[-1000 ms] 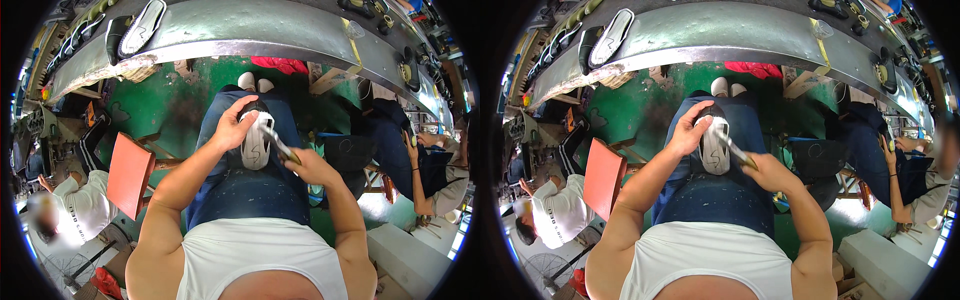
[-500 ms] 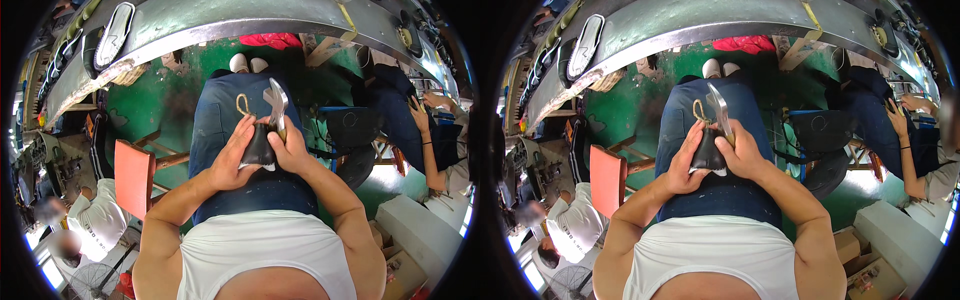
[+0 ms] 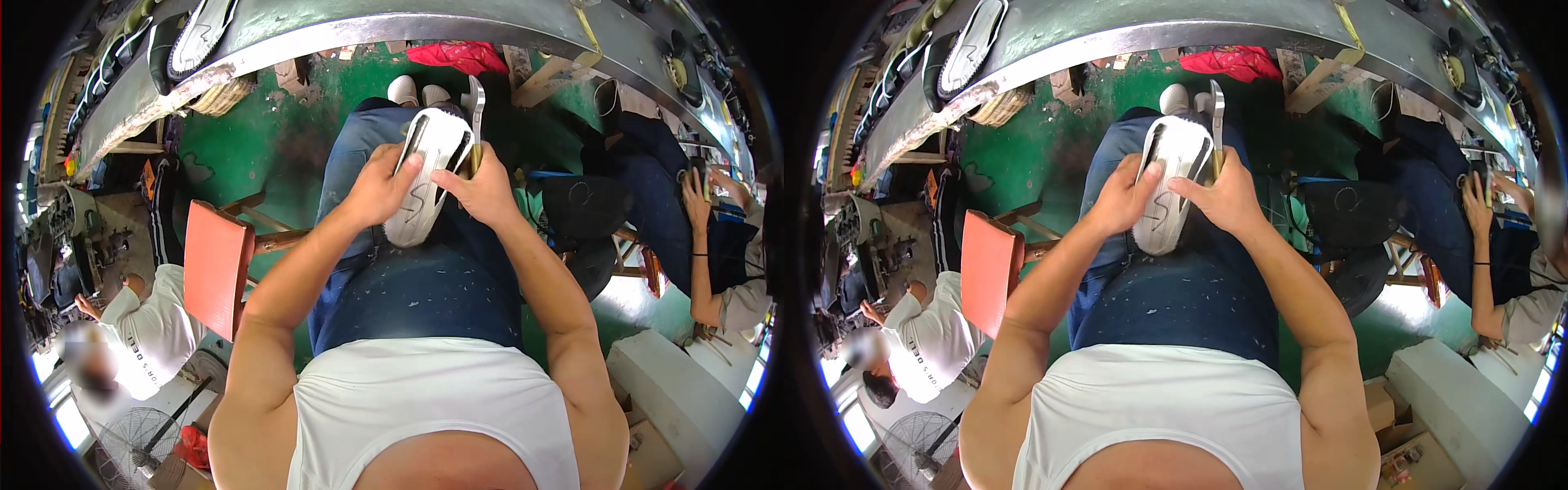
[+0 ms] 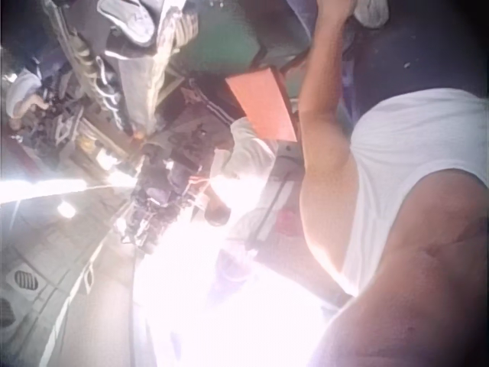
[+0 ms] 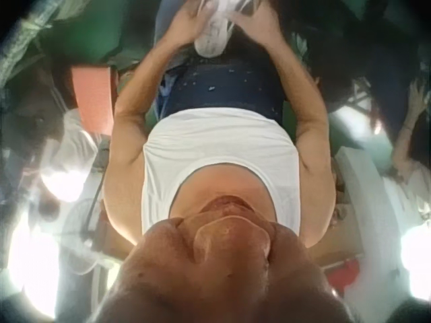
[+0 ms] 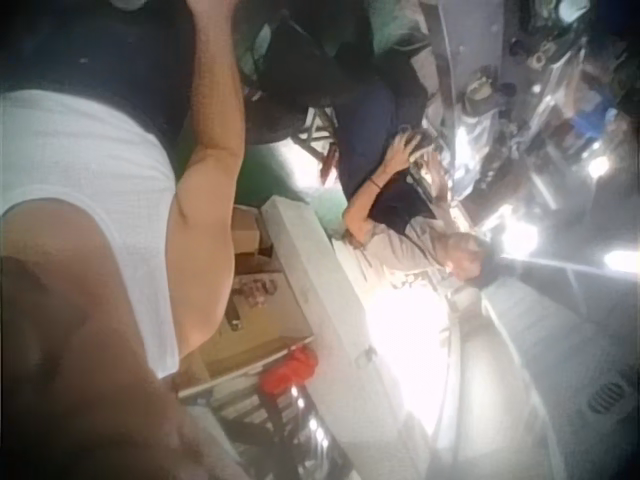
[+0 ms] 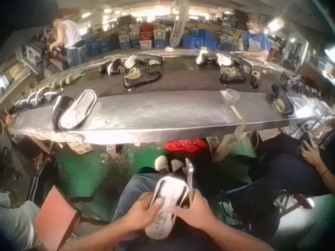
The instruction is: Using a lasting pincer to pull shoe uppers over a last and secure them to the insole.
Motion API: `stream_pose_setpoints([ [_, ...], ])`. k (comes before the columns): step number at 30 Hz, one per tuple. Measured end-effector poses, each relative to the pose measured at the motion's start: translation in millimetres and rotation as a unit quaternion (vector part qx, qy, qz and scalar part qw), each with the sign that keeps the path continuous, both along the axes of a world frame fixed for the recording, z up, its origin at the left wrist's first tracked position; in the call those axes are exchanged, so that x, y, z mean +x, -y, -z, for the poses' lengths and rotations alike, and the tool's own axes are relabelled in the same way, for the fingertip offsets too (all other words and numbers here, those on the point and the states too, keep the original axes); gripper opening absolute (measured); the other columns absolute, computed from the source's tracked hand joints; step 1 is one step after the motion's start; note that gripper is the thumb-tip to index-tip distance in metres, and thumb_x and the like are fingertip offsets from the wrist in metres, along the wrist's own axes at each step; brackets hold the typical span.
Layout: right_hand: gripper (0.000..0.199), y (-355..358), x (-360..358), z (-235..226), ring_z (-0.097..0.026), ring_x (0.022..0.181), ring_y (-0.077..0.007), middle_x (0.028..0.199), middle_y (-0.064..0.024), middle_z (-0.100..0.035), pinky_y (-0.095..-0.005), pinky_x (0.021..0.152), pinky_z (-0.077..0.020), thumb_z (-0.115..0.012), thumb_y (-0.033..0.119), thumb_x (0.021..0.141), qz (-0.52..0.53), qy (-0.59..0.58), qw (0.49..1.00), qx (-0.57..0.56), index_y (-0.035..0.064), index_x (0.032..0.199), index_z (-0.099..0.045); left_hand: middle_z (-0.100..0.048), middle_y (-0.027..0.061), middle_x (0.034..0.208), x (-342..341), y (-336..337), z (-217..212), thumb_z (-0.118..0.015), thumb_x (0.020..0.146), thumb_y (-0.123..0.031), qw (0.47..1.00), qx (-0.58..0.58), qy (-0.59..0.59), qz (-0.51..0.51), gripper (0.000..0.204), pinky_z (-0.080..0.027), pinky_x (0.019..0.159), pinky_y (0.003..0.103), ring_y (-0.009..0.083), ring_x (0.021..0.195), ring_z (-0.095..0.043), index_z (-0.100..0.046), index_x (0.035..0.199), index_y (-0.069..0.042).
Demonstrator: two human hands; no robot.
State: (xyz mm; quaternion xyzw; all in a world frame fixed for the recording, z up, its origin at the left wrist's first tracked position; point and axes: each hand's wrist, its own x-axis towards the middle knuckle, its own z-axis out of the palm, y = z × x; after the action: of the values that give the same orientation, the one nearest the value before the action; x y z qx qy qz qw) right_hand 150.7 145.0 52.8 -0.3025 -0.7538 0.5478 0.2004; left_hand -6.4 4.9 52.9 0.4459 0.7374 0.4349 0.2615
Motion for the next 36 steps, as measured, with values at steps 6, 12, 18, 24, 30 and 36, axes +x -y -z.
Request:
stream_pose_setpoints([
  [6,0.048,16.5,8.3,25.8,-0.064,0.060,-0.0156,0.083,-0.0125,-0.065,-0.0301,0.053,-0.0513,-0.078,0.016,0.074,0.028,0.102,0.962,-0.253,-0.0072,0.109,-0.054,-0.069,0.0020,0.092,-12.6,12.4,48.8,-0.052,0.104,-0.026,0.920,-0.130,0.368,0.000,0.033,-0.051,0.069,0.026,0.0090,0.078,-0.062,-0.067,0.114,0.002],
  [12,0.033,-11.0,41.1,29.9,-0.063,0.065,-0.0149,0.085,-0.0080,-0.065,-0.0308,0.058,-0.0516,-0.067,0.011,0.083,-0.041,0.168,0.958,-0.228,-0.0027,0.111,-0.057,-0.071,0.0035,0.106,-26.4,-0.6,16.9,-0.058,0.090,-0.004,0.858,-0.203,0.456,0.121,0.043,-0.047,0.063,0.020,0.0053,0.080,-0.063,-0.060,0.133,-0.001],
  [18,0.028,1.4,72.3,-37.4,-0.068,0.079,-0.0341,0.081,-0.0175,-0.068,-0.0453,0.074,-0.0509,-0.058,0.026,0.096,-0.127,0.305,0.944,-0.017,0.0011,0.109,-0.057,-0.052,0.0138,0.143,13.5,37.7,46.8,-0.069,0.088,-0.009,0.904,-0.047,0.417,0.083,0.085,-0.039,0.110,0.035,0.0205,0.132,-0.050,-0.022,0.158,-0.006],
  [24,0.036,-14.5,56.9,-56.6,-0.065,0.089,-0.0445,0.093,-0.0238,-0.069,-0.0525,0.081,-0.0497,-0.059,0.025,0.095,-0.330,0.348,0.873,0.089,-0.0007,0.121,-0.057,-0.048,0.0145,0.147,22.7,38.1,38.7,-0.072,0.088,-0.010,0.911,-0.135,0.385,0.066,0.086,-0.034,0.115,0.034,0.0222,0.134,-0.047,-0.021,0.157,-0.002],
  [30,0.033,-33.9,31.3,-73.4,-0.064,0.095,-0.0452,0.094,-0.0253,-0.068,-0.0492,0.085,-0.0509,-0.061,0.021,0.093,-0.397,0.340,0.841,0.138,-0.0046,0.114,-0.057,-0.046,0.0175,0.147,34.8,31.4,30.5,-0.068,0.090,-0.009,0.956,-0.155,0.234,0.085,0.086,-0.034,0.114,0.034,0.0247,0.136,-0.045,-0.015,0.157,0.003],
  [36,0.029,-35.6,-18.7,-101.7,-0.068,0.092,-0.0413,0.090,-0.0257,-0.069,-0.0481,0.082,-0.0532,-0.061,0.022,0.094,-0.502,0.489,0.704,0.115,-0.0055,0.106,-0.061,-0.047,0.0172,0.149,21.7,25.3,29.8,-0.048,0.103,-0.040,0.840,-0.094,0.532,0.044,0.070,-0.036,0.114,0.037,0.0251,0.136,-0.046,-0.026,0.155,0.001],
])
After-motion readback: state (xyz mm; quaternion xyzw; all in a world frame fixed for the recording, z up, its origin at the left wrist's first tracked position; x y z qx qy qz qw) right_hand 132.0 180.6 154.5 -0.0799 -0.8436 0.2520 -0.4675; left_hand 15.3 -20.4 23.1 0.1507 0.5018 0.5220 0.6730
